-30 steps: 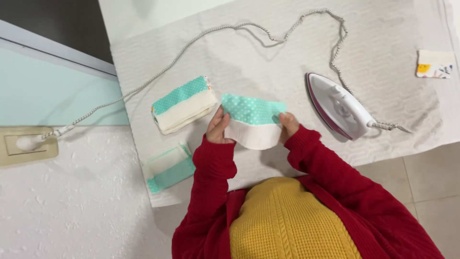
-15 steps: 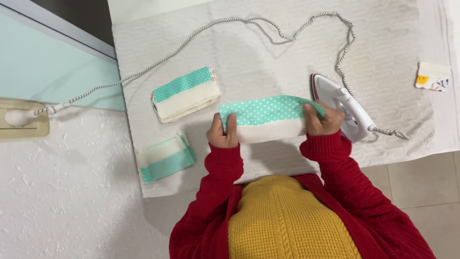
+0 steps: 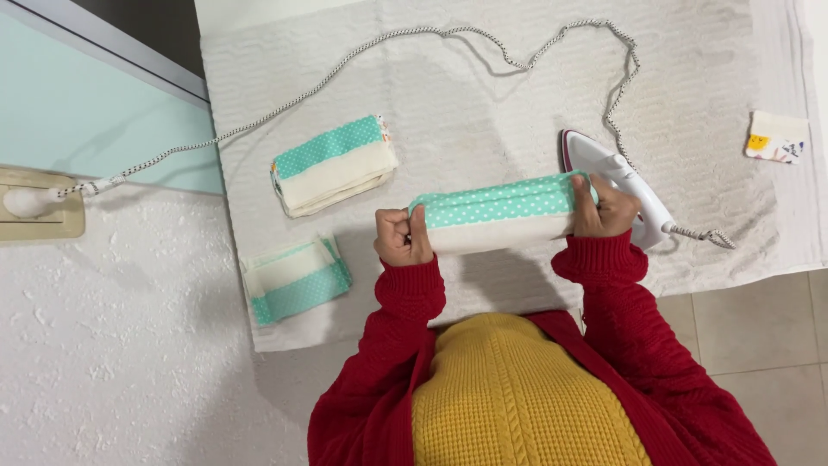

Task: The person is ironing and folding small strips of fabric, likely for a sewing project.

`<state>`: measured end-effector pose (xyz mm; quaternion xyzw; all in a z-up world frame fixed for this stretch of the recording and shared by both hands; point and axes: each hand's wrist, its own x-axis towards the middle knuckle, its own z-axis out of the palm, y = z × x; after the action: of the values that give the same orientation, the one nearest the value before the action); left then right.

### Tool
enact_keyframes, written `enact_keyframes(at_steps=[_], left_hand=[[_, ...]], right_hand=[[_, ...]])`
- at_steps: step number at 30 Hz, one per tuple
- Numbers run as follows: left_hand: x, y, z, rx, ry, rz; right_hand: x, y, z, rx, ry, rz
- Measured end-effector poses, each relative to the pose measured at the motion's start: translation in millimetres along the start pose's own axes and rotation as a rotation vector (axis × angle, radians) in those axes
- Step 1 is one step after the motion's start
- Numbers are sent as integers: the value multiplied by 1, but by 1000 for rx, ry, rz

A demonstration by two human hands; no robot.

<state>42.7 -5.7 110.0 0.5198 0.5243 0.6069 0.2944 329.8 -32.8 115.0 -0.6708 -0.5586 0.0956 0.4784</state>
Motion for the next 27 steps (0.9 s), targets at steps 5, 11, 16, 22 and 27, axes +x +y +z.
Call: enact_keyframes(at_steps=[5, 11, 16, 22, 27], left_hand=[[13, -20, -2, 116, -137, -70], [35, -40, -11, 237, -325, -113], [29, -41, -27, 246, -459, 136], [-21, -88, -40, 391, -624, 200], [-42, -94, -35, 489, -485, 14]], right_hand=[[0, 34, 17, 14, -129, 51], [29, -3, 27, -69, -376, -36], [12, 2, 20, -179, -384, -251], [-52, 42, 28, -260, -541, -63], [-36, 46, -9, -559, -393, -282]])
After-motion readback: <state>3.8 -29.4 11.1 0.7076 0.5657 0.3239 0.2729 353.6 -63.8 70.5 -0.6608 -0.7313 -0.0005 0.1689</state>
